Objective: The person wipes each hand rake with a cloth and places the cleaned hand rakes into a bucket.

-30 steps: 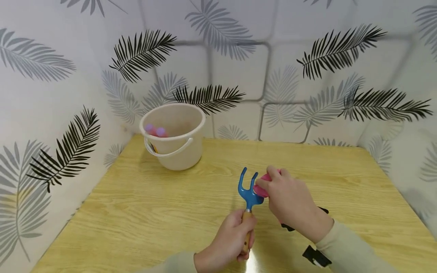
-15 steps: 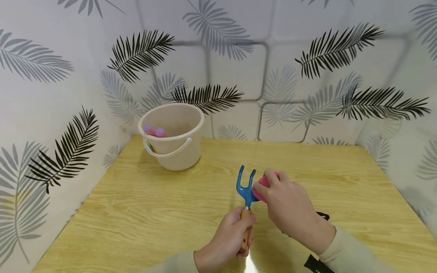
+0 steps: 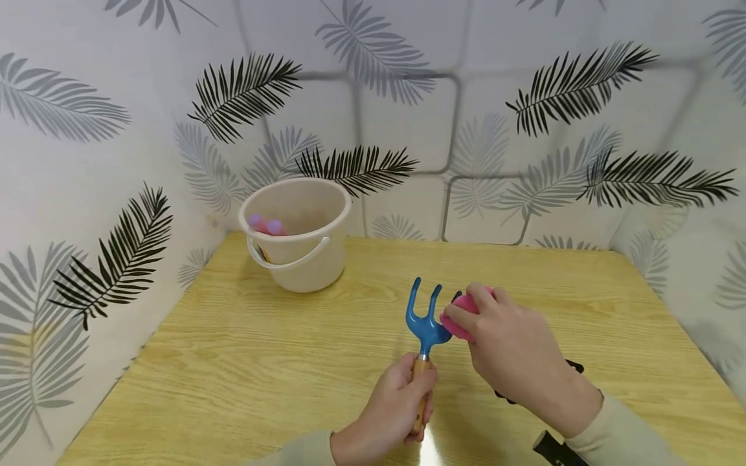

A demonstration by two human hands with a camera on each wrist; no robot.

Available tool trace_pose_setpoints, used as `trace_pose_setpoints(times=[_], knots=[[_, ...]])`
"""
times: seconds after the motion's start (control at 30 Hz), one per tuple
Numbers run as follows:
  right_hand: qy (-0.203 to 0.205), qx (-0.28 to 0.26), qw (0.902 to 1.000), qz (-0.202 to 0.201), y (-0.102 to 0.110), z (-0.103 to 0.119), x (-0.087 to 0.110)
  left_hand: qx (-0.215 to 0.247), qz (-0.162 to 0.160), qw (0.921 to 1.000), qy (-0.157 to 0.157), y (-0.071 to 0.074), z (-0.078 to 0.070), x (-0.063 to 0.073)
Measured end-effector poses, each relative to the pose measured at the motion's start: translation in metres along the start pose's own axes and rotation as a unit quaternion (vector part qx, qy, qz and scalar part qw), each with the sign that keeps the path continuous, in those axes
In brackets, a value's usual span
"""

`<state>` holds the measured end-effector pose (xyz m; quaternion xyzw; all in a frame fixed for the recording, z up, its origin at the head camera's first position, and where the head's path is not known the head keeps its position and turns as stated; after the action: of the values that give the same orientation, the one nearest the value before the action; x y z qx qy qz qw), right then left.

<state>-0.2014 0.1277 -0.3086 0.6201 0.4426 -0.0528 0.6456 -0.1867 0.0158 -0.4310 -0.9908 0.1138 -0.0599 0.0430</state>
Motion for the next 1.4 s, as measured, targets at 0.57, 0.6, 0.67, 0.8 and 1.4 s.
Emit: trace_pose_setpoints(times=[0.57,0.6,0.67,0.8,1.4], knots=[[0.063,-0.105,0.9857,0.116,-0.006,0.026,-0.012,-0.035,-0.003,0.9991,0.023,-0.005,0.007,-0.004],[0.063,-0.101,0.9855,0.121,-0.007,0.027,-0.012,-0.032,-0.002,0.9991,0.027,-0.004,0.007,-0.004],[0.060,-0.090,0.9863,0.125,-0.010,0.029,-0.011,-0.025,-0.001,0.9992,0.031,-0.004,0.007,-0.004],[0.039,-0.050,0.9919,0.110,-0.020,0.025,-0.013,-0.021,0.002,0.9993,0.030,-0.004,0.007,-0.003],[0.017,-0.019,0.9918,0.125,-0.031,0.018,-0.011,-0.045,-0.012,0.9985,0.030,0.000,0.005,-0.003]])
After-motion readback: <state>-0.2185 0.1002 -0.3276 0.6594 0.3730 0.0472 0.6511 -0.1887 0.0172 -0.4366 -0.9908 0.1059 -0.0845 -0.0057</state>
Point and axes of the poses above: each hand's wrist, its own x-axis away from the middle knuckle, its own y-axis out of the back of the hand, z = x × y, the point moved 8 cm from there along -x, towards the middle knuckle, and after that the axes turned 10 degrees about -z, right-handed, at the moved point
